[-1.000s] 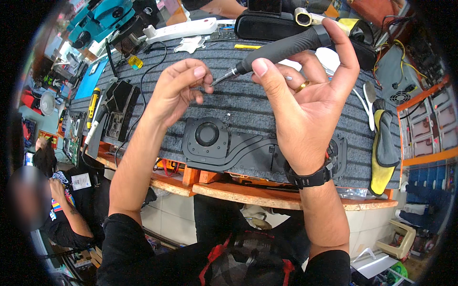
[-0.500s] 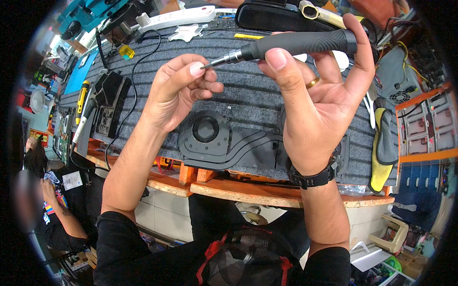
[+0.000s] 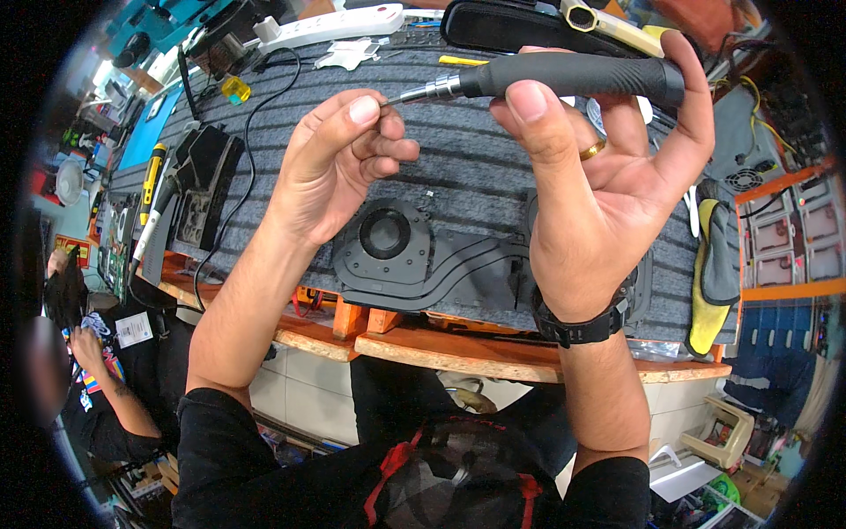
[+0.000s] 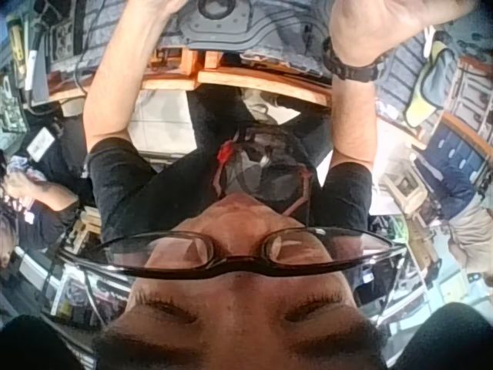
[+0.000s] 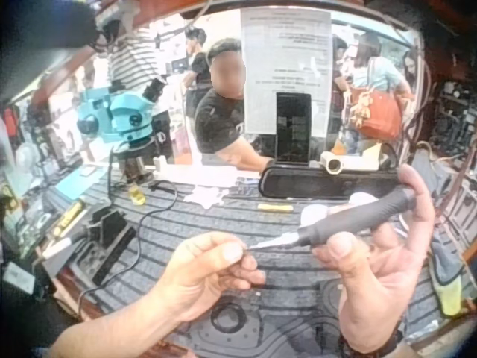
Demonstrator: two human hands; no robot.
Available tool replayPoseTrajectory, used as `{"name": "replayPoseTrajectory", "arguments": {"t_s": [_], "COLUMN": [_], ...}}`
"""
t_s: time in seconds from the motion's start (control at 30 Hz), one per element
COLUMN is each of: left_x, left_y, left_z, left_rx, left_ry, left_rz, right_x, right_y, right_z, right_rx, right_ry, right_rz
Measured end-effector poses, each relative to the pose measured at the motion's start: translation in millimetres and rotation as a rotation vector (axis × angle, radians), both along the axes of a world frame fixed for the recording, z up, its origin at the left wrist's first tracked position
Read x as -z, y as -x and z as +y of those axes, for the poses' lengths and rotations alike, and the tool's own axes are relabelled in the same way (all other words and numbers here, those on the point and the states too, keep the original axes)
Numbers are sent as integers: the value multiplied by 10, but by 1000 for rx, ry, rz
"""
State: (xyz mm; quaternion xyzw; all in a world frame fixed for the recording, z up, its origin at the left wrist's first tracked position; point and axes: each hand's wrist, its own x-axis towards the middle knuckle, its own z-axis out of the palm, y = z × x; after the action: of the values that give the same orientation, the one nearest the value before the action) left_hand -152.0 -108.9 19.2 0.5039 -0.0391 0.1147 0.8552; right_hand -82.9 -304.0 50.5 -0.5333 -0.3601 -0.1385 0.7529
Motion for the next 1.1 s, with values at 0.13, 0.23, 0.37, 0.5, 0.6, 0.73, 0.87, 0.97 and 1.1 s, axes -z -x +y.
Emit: {"name": "replayPoseTrajectory", "arguments": {"t_s": [0.13,0.23,0.37,0.5,0.6,0.73,0.87,0.97,1.1], "left_x": [20,16,-9,-22,-17,-15,-26,31,-1], "left_y": [-10,-1,17,47,51,42,-27,-58,-82], "left_z": [10,11,-16,-57,-49,-19,162,285,164], "left_rx": [14,32,-35,-103,-83,-67,-197,-283,-368], "left_ry": [56,82,-32,-181,-286,-394,-410,-273,-263], "left_rz": [-11,-5,2,-40,-42,-59,-48,-41,-58], "right_x": [25,18,-14,-30,-33,-53,-5,103,183], "right_y": [-10,4,-7,-6,-29,-121,-163,-75,-87], "right_z": [9,9,-14,-21,-42,-167,-227,-131,-107], "right_rx": [1,4,21,82,106,62,-189,-209,-294], "right_ry": [25,46,70,77,85,175,402,462,477], "right_rz": [-94,-137,-161,-119,-103,-110,-200,-208,-152]}}
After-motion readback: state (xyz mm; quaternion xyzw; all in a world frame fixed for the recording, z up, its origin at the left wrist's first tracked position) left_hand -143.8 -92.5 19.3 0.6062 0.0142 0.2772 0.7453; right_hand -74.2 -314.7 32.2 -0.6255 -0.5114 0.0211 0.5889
